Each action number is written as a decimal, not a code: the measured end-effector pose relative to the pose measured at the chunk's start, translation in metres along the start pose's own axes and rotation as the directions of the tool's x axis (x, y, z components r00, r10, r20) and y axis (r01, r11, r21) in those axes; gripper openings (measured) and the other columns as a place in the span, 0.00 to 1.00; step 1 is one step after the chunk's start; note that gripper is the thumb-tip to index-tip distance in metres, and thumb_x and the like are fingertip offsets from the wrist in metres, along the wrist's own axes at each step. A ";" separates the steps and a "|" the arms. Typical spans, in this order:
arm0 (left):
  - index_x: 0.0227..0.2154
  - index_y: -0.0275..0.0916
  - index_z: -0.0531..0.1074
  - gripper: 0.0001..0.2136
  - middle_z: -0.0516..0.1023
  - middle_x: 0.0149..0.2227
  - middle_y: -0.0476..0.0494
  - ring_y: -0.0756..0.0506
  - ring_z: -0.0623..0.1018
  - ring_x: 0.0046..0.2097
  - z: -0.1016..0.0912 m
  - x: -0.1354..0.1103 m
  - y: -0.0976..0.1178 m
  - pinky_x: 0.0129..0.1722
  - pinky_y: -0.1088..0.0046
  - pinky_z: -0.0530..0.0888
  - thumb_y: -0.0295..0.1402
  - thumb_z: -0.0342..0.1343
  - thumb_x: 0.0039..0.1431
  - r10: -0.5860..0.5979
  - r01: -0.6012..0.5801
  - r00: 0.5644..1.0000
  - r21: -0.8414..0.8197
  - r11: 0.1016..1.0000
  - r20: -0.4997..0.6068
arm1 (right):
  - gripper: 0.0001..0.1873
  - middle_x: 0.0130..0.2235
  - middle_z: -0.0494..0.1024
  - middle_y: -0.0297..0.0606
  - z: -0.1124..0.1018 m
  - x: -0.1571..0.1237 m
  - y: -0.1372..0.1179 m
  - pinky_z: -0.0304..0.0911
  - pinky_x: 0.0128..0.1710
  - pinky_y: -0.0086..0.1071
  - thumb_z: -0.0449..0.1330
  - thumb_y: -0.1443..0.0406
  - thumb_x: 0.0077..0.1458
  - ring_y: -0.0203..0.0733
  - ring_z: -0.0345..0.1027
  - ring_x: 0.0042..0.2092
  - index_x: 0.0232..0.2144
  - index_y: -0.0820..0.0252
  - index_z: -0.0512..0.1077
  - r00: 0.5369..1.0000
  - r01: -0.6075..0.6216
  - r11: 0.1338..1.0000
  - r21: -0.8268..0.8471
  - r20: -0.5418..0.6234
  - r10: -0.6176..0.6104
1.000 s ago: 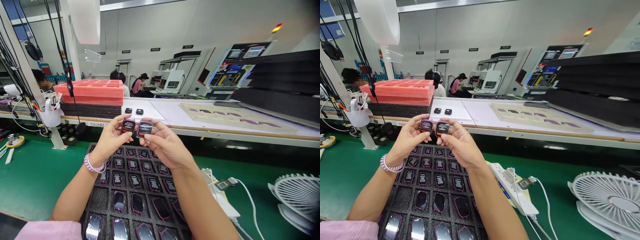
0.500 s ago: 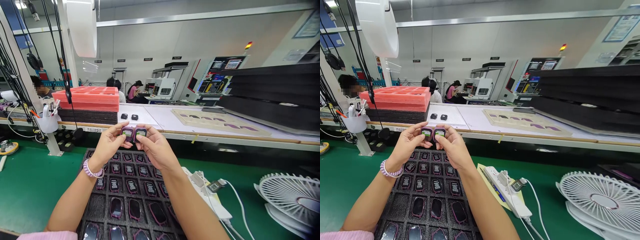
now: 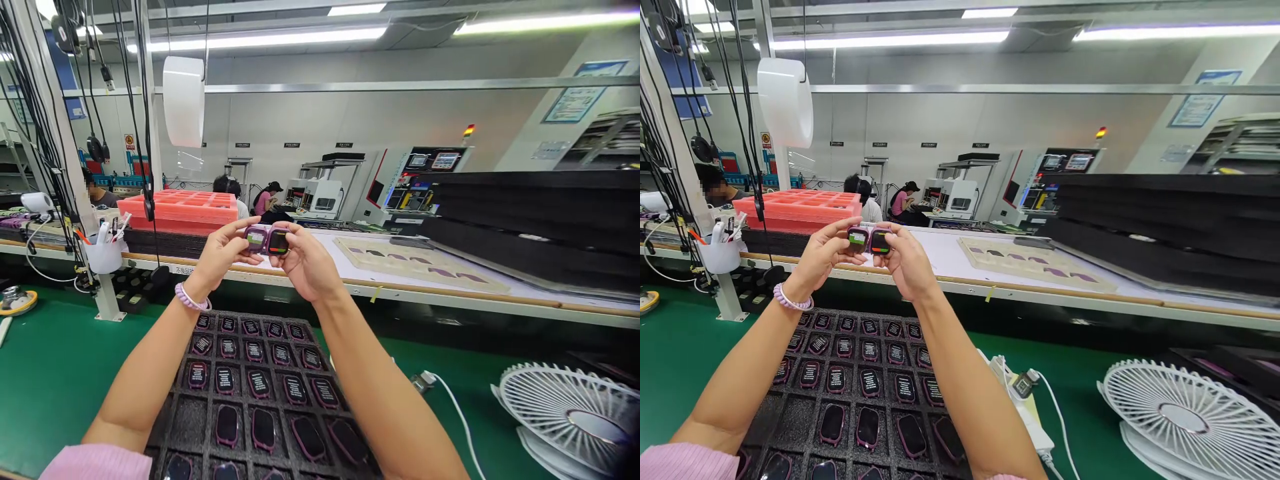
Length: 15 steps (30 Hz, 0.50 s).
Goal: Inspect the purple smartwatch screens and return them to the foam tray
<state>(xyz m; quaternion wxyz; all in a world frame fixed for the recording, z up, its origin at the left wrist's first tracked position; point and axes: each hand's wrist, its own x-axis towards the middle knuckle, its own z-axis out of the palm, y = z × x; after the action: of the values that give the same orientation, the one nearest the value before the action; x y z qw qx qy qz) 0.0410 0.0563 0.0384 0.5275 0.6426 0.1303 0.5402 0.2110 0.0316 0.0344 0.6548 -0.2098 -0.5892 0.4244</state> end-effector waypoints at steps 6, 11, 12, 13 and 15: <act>0.52 0.38 0.72 0.24 0.78 0.36 0.48 0.49 0.80 0.30 0.003 0.017 0.018 0.34 0.73 0.82 0.29 0.55 0.49 0.107 -0.108 0.994 0.031 0.994 0.032 | 0.23 0.32 0.72 0.34 0.003 0.019 -0.019 0.61 0.23 0.32 0.68 0.48 0.48 0.39 0.64 0.24 0.40 0.54 0.71 0.997 0.069 0.996 -0.057 0.032 -0.068; 0.53 0.40 0.72 0.22 0.78 0.34 0.48 0.51 0.80 0.29 0.006 0.020 0.024 0.34 0.73 0.81 0.29 0.55 0.53 0.147 -0.148 0.989 0.085 0.985 0.021 | 0.23 0.34 0.71 0.35 0.005 0.025 -0.026 0.62 0.23 0.33 0.67 0.47 0.51 0.41 0.65 0.26 0.40 0.54 0.70 0.992 0.116 0.990 -0.084 0.059 -0.112; 0.53 0.40 0.72 0.22 0.77 0.34 0.48 0.50 0.80 0.29 0.006 0.020 0.025 0.34 0.73 0.81 0.29 0.55 0.53 0.149 -0.149 0.989 0.086 0.985 0.016 | 0.23 0.34 0.71 0.35 0.005 0.025 -0.026 0.62 0.23 0.32 0.67 0.47 0.51 0.41 0.65 0.27 0.40 0.54 0.69 0.991 0.119 0.989 -0.086 0.067 -0.114; 0.53 0.40 0.72 0.22 0.77 0.33 0.49 0.50 0.80 0.29 0.006 0.020 0.024 0.33 0.73 0.81 0.29 0.55 0.53 0.147 -0.148 0.989 0.082 0.986 0.010 | 0.23 0.34 0.71 0.35 0.005 0.026 -0.026 0.62 0.23 0.32 0.67 0.47 0.51 0.41 0.66 0.27 0.40 0.54 0.69 0.991 0.118 0.989 -0.087 0.073 -0.112; 0.53 0.40 0.72 0.22 0.77 0.33 0.49 0.49 0.80 0.29 0.005 0.021 0.023 0.33 0.73 0.80 0.29 0.55 0.53 0.141 -0.140 0.990 0.065 0.988 0.001 | 0.22 0.34 0.72 0.35 0.005 0.025 -0.026 0.64 0.23 0.33 0.67 0.48 0.52 0.41 0.66 0.26 0.41 0.54 0.69 0.992 0.107 0.991 -0.079 0.080 -0.101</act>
<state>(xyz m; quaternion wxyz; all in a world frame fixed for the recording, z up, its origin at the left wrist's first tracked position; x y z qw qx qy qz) 0.0434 0.0595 0.0698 0.4666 0.6661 0.1033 0.5726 0.2126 0.0364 0.0705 0.6438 -0.1896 -0.6410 0.3724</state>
